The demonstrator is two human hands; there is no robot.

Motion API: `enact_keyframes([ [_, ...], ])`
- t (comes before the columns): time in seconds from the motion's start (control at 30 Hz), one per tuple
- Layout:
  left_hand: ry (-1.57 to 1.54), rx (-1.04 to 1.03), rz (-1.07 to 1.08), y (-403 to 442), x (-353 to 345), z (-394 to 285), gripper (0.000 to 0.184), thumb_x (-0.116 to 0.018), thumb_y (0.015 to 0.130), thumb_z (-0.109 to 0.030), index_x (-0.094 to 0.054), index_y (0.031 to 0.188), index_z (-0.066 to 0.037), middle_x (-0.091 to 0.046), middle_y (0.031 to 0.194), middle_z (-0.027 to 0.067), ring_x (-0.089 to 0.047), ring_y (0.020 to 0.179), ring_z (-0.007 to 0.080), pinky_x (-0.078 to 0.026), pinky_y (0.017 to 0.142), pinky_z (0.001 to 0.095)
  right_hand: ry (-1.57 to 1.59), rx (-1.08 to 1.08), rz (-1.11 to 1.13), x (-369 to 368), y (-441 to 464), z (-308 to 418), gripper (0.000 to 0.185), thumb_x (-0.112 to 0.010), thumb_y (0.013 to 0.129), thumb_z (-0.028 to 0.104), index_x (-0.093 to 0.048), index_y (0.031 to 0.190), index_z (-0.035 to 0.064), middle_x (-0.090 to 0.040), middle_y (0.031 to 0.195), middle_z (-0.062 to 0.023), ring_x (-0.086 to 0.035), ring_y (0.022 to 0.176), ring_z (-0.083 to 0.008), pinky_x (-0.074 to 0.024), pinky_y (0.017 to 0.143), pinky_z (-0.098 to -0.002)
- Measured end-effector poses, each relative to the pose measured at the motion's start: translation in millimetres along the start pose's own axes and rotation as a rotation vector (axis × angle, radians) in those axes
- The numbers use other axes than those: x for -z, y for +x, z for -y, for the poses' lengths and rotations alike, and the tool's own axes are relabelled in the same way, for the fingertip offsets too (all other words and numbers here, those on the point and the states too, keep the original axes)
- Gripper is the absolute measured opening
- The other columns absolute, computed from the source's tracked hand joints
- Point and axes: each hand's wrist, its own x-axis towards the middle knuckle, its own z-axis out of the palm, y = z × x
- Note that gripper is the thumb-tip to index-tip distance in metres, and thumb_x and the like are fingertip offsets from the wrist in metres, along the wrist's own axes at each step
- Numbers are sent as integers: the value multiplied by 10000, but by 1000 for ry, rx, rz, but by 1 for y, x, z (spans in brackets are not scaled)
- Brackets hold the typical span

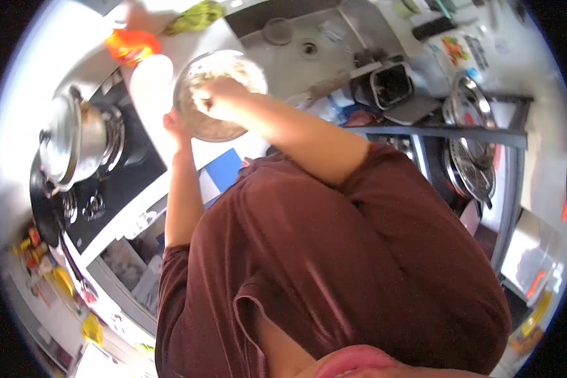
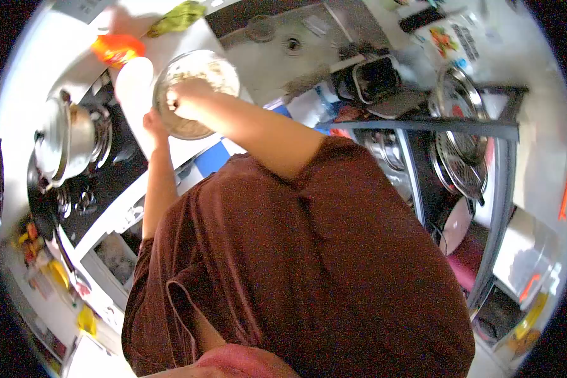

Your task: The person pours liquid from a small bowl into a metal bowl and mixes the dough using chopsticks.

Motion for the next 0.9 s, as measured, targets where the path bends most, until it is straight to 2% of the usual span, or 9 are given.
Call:
enact_keyframes([
  [0.03,-1,-34,-60,-3,0,-11,341,-479,874,-265,-478,650,-8,-455,580,42,-409,568,132,-379,533,311,93,76,67,12,-10,-1,55,-556,626,60,-527,652,99,-558,629,-101,-544,582,-295,-389,492,-375],
  [0.1,-120,-17,-68,-4,-1,-15,317,-503,863,-225,-472,640,-2,-444,561,45,-394,553,129,-360,516,315,23,165,178,32,-23,0,64,-547,686,27,-550,709,86,-554,656,-113,-544,588,-280,-381,495,-363],
  [0.23,-211,-9,-129,-5,-7,-19,350,-514,855,-211,-376,578,-46,-340,540,4,-307,544,103,-293,473,310,115,250,38,87,-53,34,131,-546,800,84,-592,909,26,-582,738,-130,-543,620,-241,-412,549,-335],
  [0.3,-262,-60,-150,-3,-14,-8,356,-511,859,-217,-354,580,-61,-320,544,-9,-289,540,94,-279,466,298,165,112,192,92,-61,45,160,-553,799,92,-593,939,25,-592,763,-127,-553,636,-230,-423,571,-314],
  [0.43,-259,-32,-144,-9,-13,-14,354,-502,867,-212,-347,586,-64,-319,552,-19,-290,544,89,-283,471,289,294,163,140,49,-47,39,186,-560,797,105,-594,962,26,-595,787,-128,-567,662,-207,-426,595,-281],
  [0.47,-262,-17,-143,-12,-13,-16,348,-502,868,-212,-353,591,-63,-321,555,-20,-292,546,89,-285,473,286,296,102,153,38,-42,30,154,-552,797,122,-612,929,67,-616,784,-82,-574,671,-184,-450,621,-311],
  [0.63,-272,31,-123,-14,-9,-26,320,-500,870,-212,-380,616,-58,-332,570,-22,-300,554,87,-299,485,275,569,-135,6,45,-34,-32,162,-568,807,112,-619,937,29,-624,756,-64,-568,677,-113,-450,611,-234],
  [0.8,-284,50,-145,-18,-6,-29,315,-500,870,-213,-385,621,-57,-335,573,-21,-303,557,87,-301,487,274,350,-114,-86,79,-39,4,125,-563,802,90,-612,887,12,-620,766,-83,-575,676,-121,-454,606,-241],
  [0.9,-287,49,-146,-19,-7,-31,312,-500,870,-213,-387,625,-56,-337,574,-21,-304,558,87,-303,488,273,357,-98,-114,48,-18,16,106,-557,823,72,-613,898,22,-620,848,-35,-575,770,-98,-456,696,-215],
])
